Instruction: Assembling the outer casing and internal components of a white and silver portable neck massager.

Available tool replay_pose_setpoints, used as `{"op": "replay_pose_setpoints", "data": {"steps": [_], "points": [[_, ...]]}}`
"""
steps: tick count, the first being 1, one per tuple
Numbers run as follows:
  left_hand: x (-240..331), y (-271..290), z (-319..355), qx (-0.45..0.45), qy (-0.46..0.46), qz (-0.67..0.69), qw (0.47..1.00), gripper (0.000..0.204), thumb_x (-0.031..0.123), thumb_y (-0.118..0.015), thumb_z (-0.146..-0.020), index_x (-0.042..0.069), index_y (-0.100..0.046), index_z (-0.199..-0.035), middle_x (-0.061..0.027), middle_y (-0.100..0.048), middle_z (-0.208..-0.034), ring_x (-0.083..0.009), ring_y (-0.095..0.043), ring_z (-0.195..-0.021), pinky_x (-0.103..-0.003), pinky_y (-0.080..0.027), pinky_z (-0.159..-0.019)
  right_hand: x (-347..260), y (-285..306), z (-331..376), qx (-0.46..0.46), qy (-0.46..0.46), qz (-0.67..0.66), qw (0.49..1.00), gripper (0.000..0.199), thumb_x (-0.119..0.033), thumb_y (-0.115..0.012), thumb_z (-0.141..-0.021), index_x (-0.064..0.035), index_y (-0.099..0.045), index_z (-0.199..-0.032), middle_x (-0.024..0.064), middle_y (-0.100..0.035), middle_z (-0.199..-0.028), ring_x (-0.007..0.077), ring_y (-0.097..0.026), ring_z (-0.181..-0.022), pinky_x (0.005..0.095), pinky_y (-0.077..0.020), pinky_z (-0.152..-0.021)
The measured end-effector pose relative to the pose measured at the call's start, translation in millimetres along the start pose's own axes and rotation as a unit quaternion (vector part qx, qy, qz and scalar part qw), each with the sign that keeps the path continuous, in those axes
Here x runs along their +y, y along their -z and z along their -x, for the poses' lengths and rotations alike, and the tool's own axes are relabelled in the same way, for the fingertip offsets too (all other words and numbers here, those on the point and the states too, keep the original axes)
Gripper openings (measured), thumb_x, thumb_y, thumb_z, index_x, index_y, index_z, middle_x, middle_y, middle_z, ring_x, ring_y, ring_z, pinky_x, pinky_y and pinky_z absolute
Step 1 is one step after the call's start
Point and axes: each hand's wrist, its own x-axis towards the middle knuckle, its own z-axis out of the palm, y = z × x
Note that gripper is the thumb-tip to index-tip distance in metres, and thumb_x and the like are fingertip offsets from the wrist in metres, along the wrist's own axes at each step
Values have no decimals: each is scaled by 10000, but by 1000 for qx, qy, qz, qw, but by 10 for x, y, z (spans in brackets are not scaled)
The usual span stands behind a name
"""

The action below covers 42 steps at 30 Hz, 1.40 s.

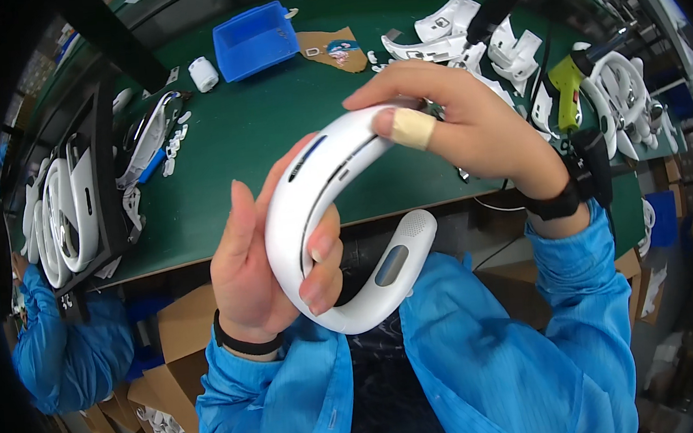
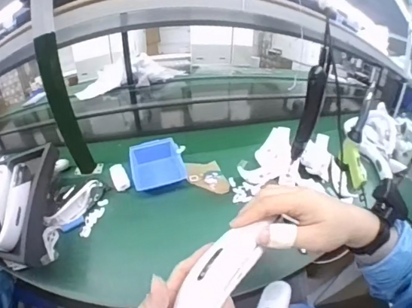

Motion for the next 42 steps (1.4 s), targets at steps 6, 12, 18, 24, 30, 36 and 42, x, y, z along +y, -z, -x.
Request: {"op": "replay_pose_setpoints", "data": {"steps": [6,12,18,24,30,36,42], "points": [[-40,69,-18,-25,7,22,999,703,594,-194,-1065,184,-100,-1628,-175,-557,-977,-217,-599,-599,-361,-534,-511,77,-49,-21,18,-22,-54,998,315,-237,-667,-959,-28,-707,-1191,65,-711,-1048,137,-650,-959,291,-516,-868],[-78,45,4,-54,18,93,994,627,524,-163,-1089,211,-87,-1628,-196,-560,-1034,-252,-617,-678,-413,-558,-576,127,-45,-38,28,9,-97,995,351,-310,-674,-960,-21,-719,-1154,86,-716,-1059,168,-666,-979,305,-525,-874],[-89,78,-8,-19,40,204,978,604,482,-170,-1100,230,-44,-1634,-226,-617,-1006,-261,-664,-666,-400,-585,-619,32,-119,-82,77,6,-111,991,312,-294,-697,-952,-34,-740,-1119,70,-715,-1009,152,-672,-929,285,-527,-831],[-123,152,16,-16,62,234,970,556,443,-198,-1114,113,-340,-1538,-172,-615,-979,-225,-630,-688,-395,-569,-631,-71,-114,-126,94,31,-70,993,217,-216,-712,-951,-43,-760,-1072,34,-730,-923,111,-675,-869,256,-521,-781],[-195,236,10,-124,73,284,948,418,273,-360,-1095,30,-478,-1414,-111,-563,-966,-184,-534,-752,-365,-512,-648,-66,2,-182,26,31,-80,996,353,-331,-726,-939,-12,-737,-1090,95,-719,-991,181,-694,-912,281,-544,-792],[-223,169,19,-116,66,202,970,480,365,-315,-1108,55,-452,-1446,-110,-550,-983,-185,-526,-764,-374,-506,-651,156,-44,-154,8,32,-191,981,237,-207,-747,-912,-32,-755,-1072,40,-730,-974,102,-667,-890,247,-532,-800],[-229,148,35,-99,61,196,974,518,406,-265,-1113,61,-428,-1463,-114,-543,-953,-187,-518,-747,-378,-506,-644,93,-16,-212,7,8,-156,988,251,-214,-744,-905,-31,-753,-1076,43,-729,-969,105,-672,-899,252,-538,-814]]}}
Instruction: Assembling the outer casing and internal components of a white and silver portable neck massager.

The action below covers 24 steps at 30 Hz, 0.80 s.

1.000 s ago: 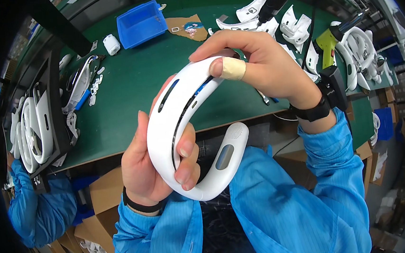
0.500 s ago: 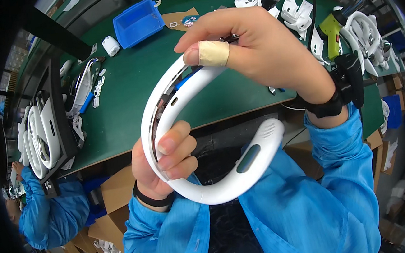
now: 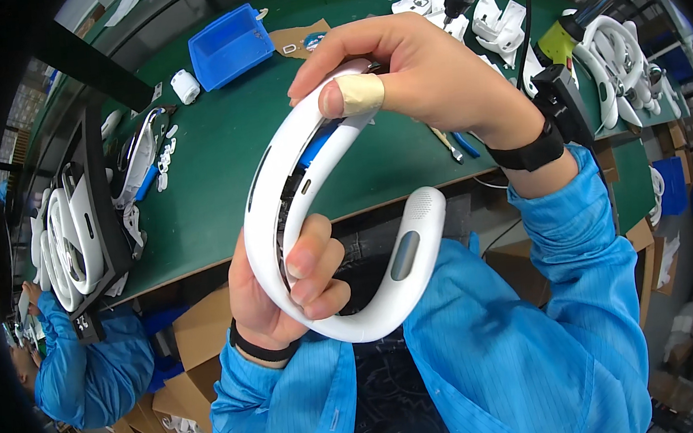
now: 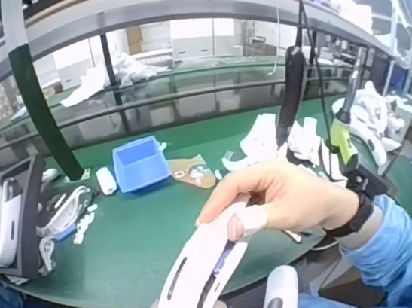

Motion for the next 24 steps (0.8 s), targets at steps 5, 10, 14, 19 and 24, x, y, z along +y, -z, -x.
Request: {"op": "replay_pose_setpoints", "data": {"steps": [5,10,14,19,24], "points": [[-44,-94,-35,22,-12,-24,999,515,403,-262,-1113,62,-423,-1464,-120,-558,-952,-190,-534,-746,-377,-525,-654,31,34,-3,-2,59,-13,998,260,-212,-741,-912,-19,-745,-1087,61,-741,-1000,124,-687,-930,263,-545,-835],[-77,-91,-57,50,-7,-75,996,525,432,-317,-1099,42,-489,-1405,-124,-575,-946,-173,-542,-724,-366,-531,-644,51,45,4,1,79,-69,995,270,-217,-739,-919,-7,-740,-1090,84,-747,-1046,145,-698,-953,276,-551,-846],[-60,-86,-31,32,-15,-70,997,502,419,-361,-1091,40,-488,-1394,-118,-573,-946,-161,-531,-725,-364,-525,-638,-39,34,-51,-17,49,-25,998,252,-197,-719,-925,-9,-737,-1091,75,-740,-1025,143,-693,-930,276,-549,-847],[-131,-85,-67,96,-26,-10,995,520,389,-319,-1095,-54,-556,-1226,-169,-643,-937,-243,-651,-726,-379,-557,-691,-216,95,-183,-75,15,9,997,246,-187,-695,-933,-11,-730,-1102,68,-724,-1062,139,-672,-981,285,-533,-893],[-163,-43,-139,124,-39,-86,988,520,412,-459,-1053,-45,-536,-1289,-214,-641,-992,-278,-684,-795,-382,-578,-759,-399,-45,-312,-104,27,-130,986,407,-201,-706,-917,4,-633,-1260,100,-702,-1067,198,-682,-924,311,-550,-843]]}}
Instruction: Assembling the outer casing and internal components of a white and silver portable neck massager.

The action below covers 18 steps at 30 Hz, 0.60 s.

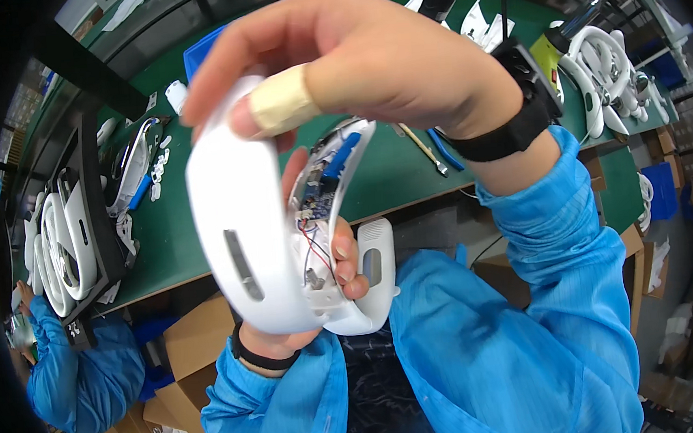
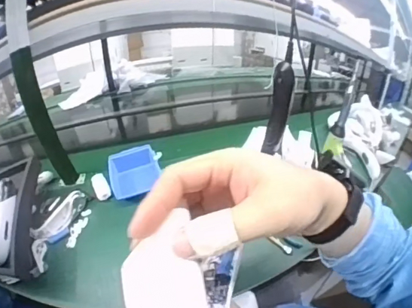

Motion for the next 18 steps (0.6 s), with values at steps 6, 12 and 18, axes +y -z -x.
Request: {"op": "replay_pose_setpoints", "data": {"steps": [6,12,18], "points": [[38,-13,143,54,-61,-7,997,645,456,-414,-1060,142,-241,-1596,-205,-582,-1154,-309,-644,-975,-524,-560,-857,-211,-78,70,-24,31,-296,954,504,-152,-725,-906,20,-560,-1351,120,-664,-1074,212,-616,-950,336,-495,-866],[137,-216,202,-20,-156,-106,982,802,292,-495,-1042,298,68,-1613,-236,-548,-1186,-336,-671,-1010,-577,-607,-861,-343,474,693,129,156,-363,909,550,-66,-627,-948,21,-433,-1455,46,-562,-1011,114,-467,-775,262,-417,-619],[180,-321,284,73,-172,-189,964,1117,-39,-678,-827,278,41,-1620,-217,-551,-1172,-282,-705,-918,-494,-660,-730,82,205,775,419,93,-72,900,490,-122,-584,-1002,10,-414,-1441,125,-632,-1188,224,-621,-1087,361,-510,-939]]}}
